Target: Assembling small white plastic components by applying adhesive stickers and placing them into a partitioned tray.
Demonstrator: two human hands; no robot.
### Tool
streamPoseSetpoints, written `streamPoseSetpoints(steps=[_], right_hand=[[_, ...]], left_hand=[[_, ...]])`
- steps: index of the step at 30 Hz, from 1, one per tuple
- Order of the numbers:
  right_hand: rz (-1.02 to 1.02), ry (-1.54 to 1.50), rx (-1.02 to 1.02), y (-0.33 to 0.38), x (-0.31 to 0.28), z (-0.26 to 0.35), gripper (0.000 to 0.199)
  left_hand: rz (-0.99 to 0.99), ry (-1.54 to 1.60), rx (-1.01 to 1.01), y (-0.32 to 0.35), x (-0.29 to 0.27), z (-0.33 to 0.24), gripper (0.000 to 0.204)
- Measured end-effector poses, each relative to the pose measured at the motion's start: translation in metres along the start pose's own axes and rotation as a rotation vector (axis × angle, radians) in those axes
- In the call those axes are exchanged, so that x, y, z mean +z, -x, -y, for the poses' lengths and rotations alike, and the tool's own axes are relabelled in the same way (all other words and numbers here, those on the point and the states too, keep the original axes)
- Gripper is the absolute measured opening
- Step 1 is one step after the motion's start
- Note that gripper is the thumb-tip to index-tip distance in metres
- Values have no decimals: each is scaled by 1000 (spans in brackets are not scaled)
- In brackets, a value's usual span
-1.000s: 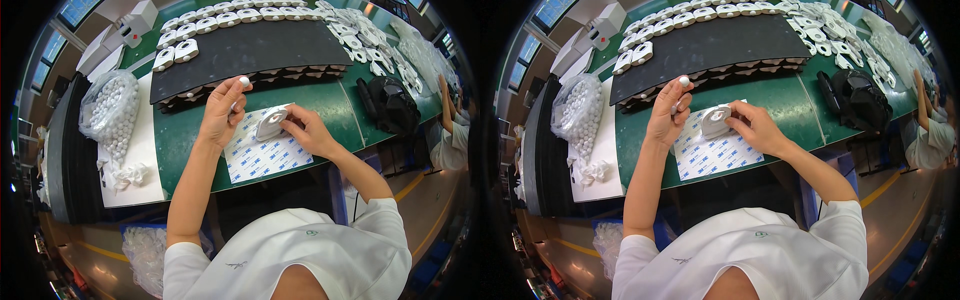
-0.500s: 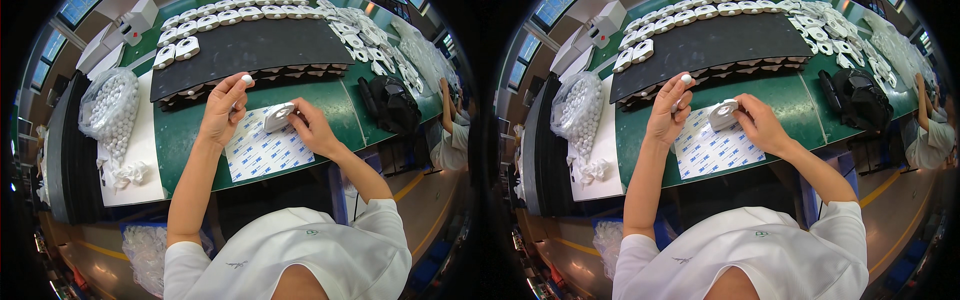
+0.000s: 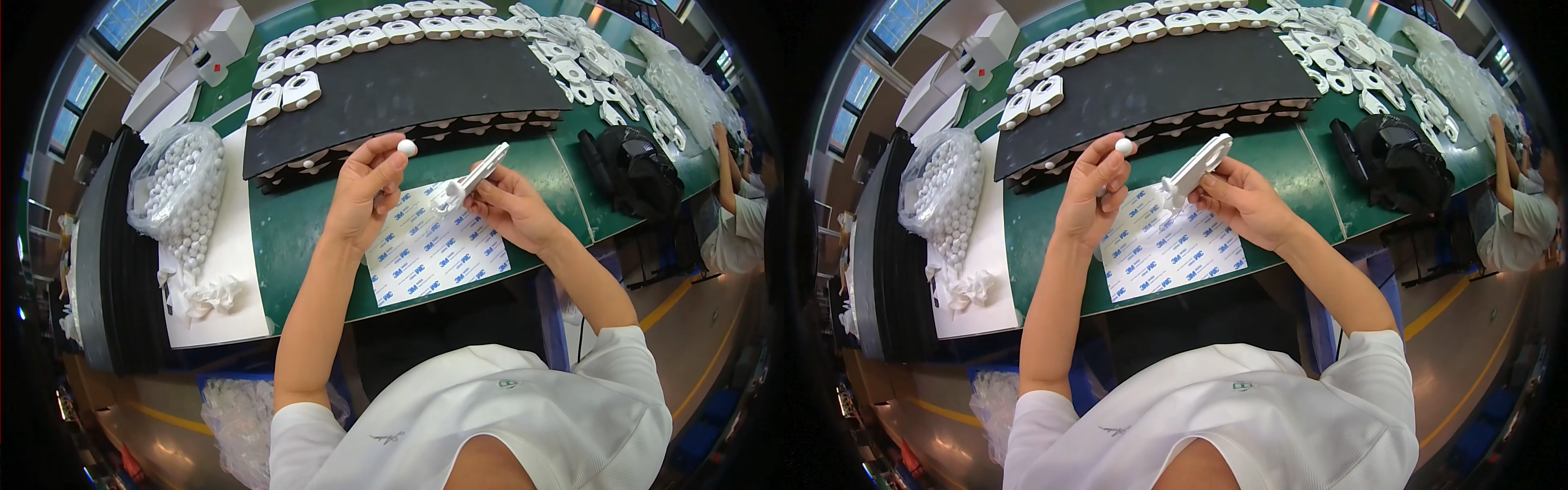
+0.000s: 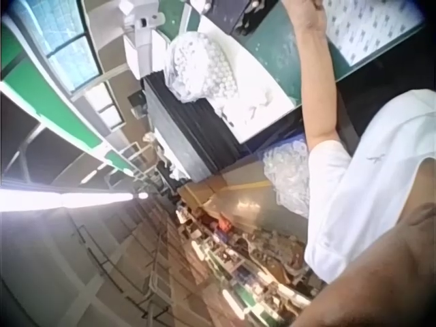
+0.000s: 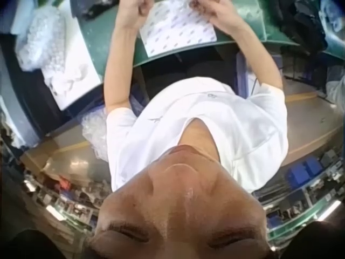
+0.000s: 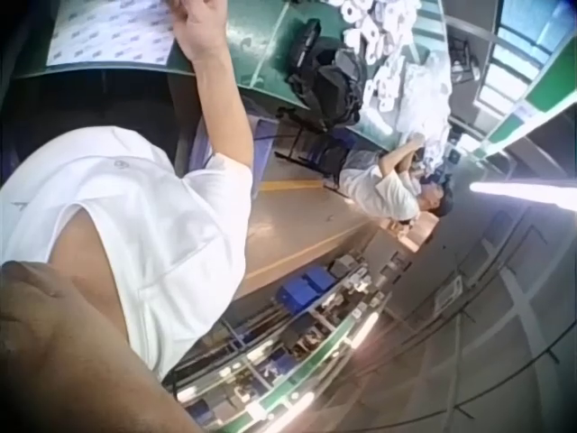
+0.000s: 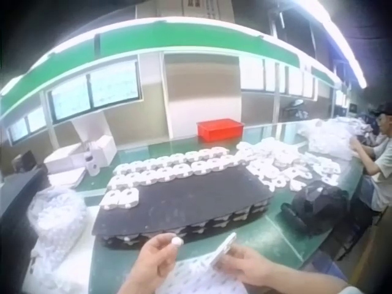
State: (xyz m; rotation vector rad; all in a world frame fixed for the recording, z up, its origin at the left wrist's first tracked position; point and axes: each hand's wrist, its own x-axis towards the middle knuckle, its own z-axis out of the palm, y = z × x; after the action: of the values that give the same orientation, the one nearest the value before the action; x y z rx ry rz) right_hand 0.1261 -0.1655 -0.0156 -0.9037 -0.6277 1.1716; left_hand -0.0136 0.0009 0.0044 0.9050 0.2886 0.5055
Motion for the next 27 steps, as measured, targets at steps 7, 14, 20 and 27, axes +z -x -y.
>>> streamPoseSetpoints(steps=[7,14,20,27], right_hand=[[26,-247,83,1,-10,7,18],[114,231,-275,-5,-11,23,21],[173,1031,-778,-1,-6,44,22],[251,1278,-968,-3,-3,46,23]], left_hand=[[55,-102,-68,3,7,1,19],[105,-188,-116,6,10,2,26],[88,-183,-124,7,11,1,31],[57,-225,-134,7,10,0,31]])
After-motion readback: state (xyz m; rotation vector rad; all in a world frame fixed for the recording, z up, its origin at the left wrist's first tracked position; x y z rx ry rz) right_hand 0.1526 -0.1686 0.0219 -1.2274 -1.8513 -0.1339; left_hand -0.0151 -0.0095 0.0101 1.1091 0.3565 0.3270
